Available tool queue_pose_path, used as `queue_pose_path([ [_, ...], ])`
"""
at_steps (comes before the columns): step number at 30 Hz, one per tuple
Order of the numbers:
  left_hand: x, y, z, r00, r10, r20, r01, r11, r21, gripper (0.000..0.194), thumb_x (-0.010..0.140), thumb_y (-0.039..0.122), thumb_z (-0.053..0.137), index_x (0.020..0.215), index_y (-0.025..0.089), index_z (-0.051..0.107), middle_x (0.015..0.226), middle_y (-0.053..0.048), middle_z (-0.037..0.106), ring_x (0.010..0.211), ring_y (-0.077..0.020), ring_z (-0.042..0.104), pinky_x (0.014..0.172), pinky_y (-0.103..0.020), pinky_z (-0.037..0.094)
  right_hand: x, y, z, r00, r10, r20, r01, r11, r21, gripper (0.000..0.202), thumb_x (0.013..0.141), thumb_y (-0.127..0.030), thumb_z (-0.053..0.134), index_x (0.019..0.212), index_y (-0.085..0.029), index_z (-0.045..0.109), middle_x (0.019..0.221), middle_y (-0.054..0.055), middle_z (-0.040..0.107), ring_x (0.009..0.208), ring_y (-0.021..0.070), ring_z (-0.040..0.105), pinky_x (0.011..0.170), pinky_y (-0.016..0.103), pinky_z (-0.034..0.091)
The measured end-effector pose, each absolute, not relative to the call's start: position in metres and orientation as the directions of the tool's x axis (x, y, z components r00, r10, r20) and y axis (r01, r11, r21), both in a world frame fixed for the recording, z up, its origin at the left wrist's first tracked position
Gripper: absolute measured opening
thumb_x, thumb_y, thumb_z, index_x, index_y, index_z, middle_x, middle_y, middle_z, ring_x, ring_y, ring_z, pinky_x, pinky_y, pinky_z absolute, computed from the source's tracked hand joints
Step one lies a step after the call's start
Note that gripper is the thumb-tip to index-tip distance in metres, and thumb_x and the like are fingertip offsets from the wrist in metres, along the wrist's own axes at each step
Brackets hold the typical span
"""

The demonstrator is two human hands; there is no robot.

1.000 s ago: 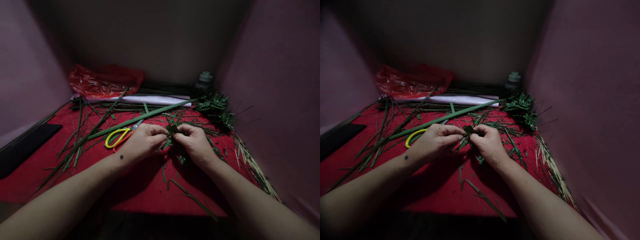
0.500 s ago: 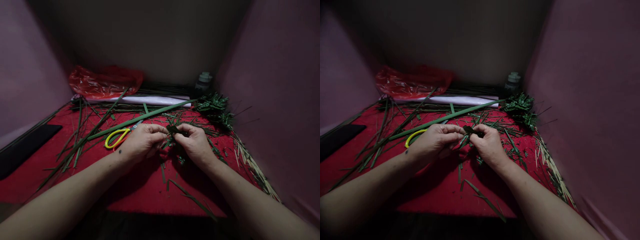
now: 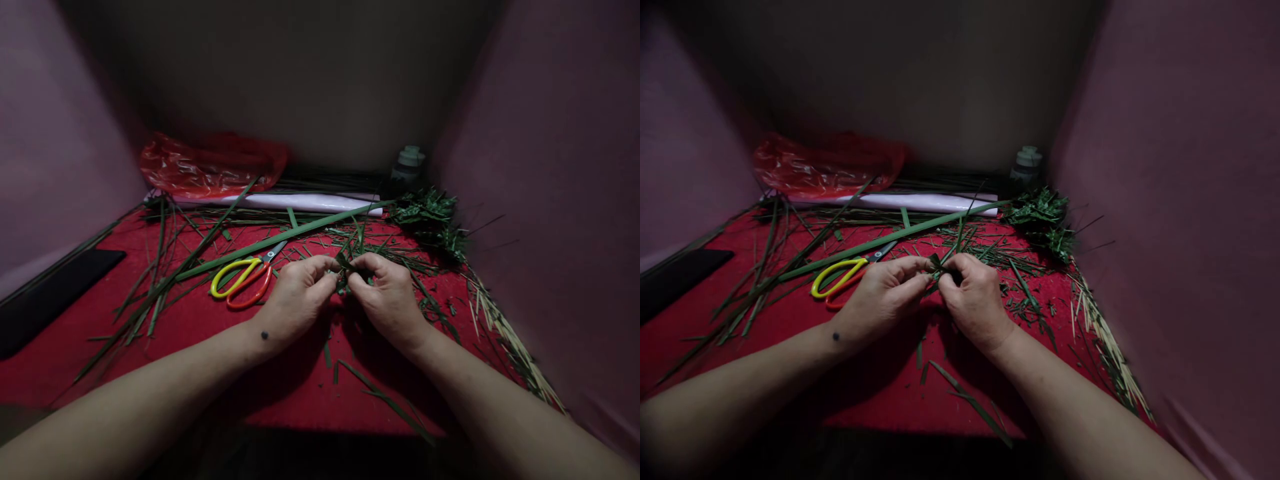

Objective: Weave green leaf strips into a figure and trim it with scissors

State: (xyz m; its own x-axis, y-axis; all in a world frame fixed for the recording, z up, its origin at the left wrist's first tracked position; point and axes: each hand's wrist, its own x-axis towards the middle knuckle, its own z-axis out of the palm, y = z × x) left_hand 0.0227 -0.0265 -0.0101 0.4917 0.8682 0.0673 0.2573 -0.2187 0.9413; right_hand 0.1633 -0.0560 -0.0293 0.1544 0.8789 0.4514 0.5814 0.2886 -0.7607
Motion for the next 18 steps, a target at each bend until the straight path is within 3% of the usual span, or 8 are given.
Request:
queue_pose_path([
  [3, 0.024, -0.027, -0.012, 0.487, 0.870, 0.073, 0.244, -0.215, 0.946, 0.014, 0.076, 0.021, 0.046, 0.080, 0.014, 0.059, 0.057, 0.005, 0.043, 0.050, -0.0063, 0.035, 0.046, -0.017, 0.028, 0.164, -0.056, -0.031, 0.135, 0.853, 0.505, 0.643, 0.312, -0.699, 0.012, 0.072, -0.014, 0.047, 0.069, -0.019, 0.057, 0.068, 0.003, 0.060, 0.066, 0.0157, 0.055, 0.065, 0.027, 0.040],
  [10, 0.028, -0.021, -0.014, 0.503, 0.862, -0.061, 0.109, 0.007, 0.994, 0.008, 0.073, 0.022, 0.052, 0.072, 0.014, 0.053, 0.053, 0.006, 0.043, 0.045, -0.0051, 0.034, 0.042, -0.017, 0.027, 0.160, -0.061, -0.029, 0.067, 0.846, 0.529, 0.691, 0.343, -0.636, 0.014, 0.073, -0.012, 0.046, 0.069, -0.020, 0.057, 0.070, 0.004, 0.060, 0.067, 0.0165, 0.055, 0.065, 0.027, 0.040],
  [13, 0.030, -0.023, -0.008, 0.489, 0.870, -0.056, 0.106, 0.004, 0.994, 0.009, 0.073, 0.023, 0.054, 0.071, 0.015, 0.053, 0.050, 0.007, 0.041, 0.041, -0.0040, 0.032, 0.040, -0.017, 0.025, 0.160, -0.061, -0.025, 0.137, 0.861, 0.490, 0.636, 0.303, -0.710, 0.014, 0.072, -0.013, 0.047, 0.070, -0.018, 0.059, 0.070, 0.004, 0.061, 0.067, 0.0163, 0.055, 0.066, 0.027, 0.040],
  [18, 0.028, -0.024, 0.000, 0.476, 0.871, -0.117, 0.168, 0.041, 0.985, 0.008, 0.074, 0.023, 0.054, 0.074, 0.015, 0.054, 0.046, 0.008, 0.042, 0.036, -0.0030, 0.030, 0.036, -0.017, 0.022, 0.165, -0.056, -0.021, 0.209, 0.957, 0.200, 0.335, 0.122, -0.934, 0.013, 0.071, -0.020, 0.051, 0.071, -0.015, 0.063, 0.064, 0.001, 0.060, 0.057, 0.0132, 0.051, 0.055, 0.024, 0.038],
])
